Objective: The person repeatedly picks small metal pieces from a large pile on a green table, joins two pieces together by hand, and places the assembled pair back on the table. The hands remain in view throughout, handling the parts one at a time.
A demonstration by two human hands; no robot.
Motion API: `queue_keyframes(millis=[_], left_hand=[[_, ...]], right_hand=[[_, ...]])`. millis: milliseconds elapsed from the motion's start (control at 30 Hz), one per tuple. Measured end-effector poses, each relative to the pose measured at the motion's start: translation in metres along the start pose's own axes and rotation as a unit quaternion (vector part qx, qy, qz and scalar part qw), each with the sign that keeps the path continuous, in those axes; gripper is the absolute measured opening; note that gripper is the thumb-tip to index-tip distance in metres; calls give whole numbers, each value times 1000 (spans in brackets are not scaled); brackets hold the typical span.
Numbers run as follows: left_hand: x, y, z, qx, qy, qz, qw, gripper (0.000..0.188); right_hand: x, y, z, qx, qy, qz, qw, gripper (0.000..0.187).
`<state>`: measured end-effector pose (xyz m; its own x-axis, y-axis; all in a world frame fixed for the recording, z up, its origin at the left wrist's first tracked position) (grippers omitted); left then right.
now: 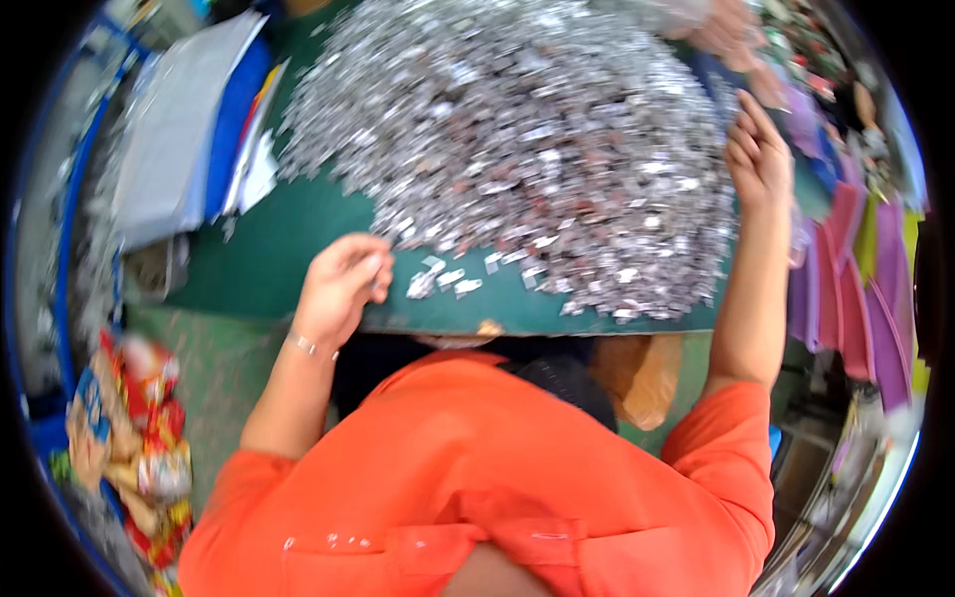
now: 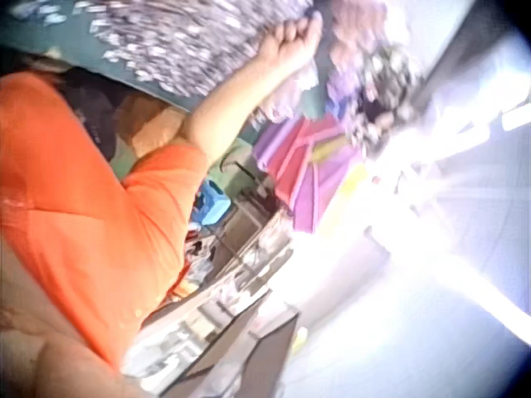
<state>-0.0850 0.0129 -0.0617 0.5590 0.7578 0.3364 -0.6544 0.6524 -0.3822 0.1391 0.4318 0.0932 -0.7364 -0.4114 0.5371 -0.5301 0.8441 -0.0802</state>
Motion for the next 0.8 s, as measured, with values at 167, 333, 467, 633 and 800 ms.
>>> queue_keyframes(millis=[167, 333, 467, 633, 800], left_hand=[[-9, -12, 22, 60, 133, 44, 988, 12], [46, -22, 40, 331, 413, -22, 848, 13], [64, -14, 22, 405, 496, -36, 767, 14], [65, -10, 24, 419, 459, -51, 782, 12], [53, -19, 19, 148, 274, -51, 949, 6]], right_hand=[[107, -141, 121, -138, -542, -188, 808, 11], [129, -187, 213, -194, -606, -306, 708, 13], [120, -193, 225, -180, -617, -300, 705, 15], [108, -192, 223, -177, -555, -271, 767, 17], [84, -204, 249, 366, -52, -209, 906, 17]])
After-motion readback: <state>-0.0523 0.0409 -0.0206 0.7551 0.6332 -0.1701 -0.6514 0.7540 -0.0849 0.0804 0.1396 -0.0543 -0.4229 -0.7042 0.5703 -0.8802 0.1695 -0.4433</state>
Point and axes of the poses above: each hand's wrist, its own y-axis towards the middle knuckle, its own x-axis out of the palm, z = x × y, the point moved 7 cm from there along y, towards the middle knuckle, and after that the axes turned 10 degrees about z, right-handed, at the moved point
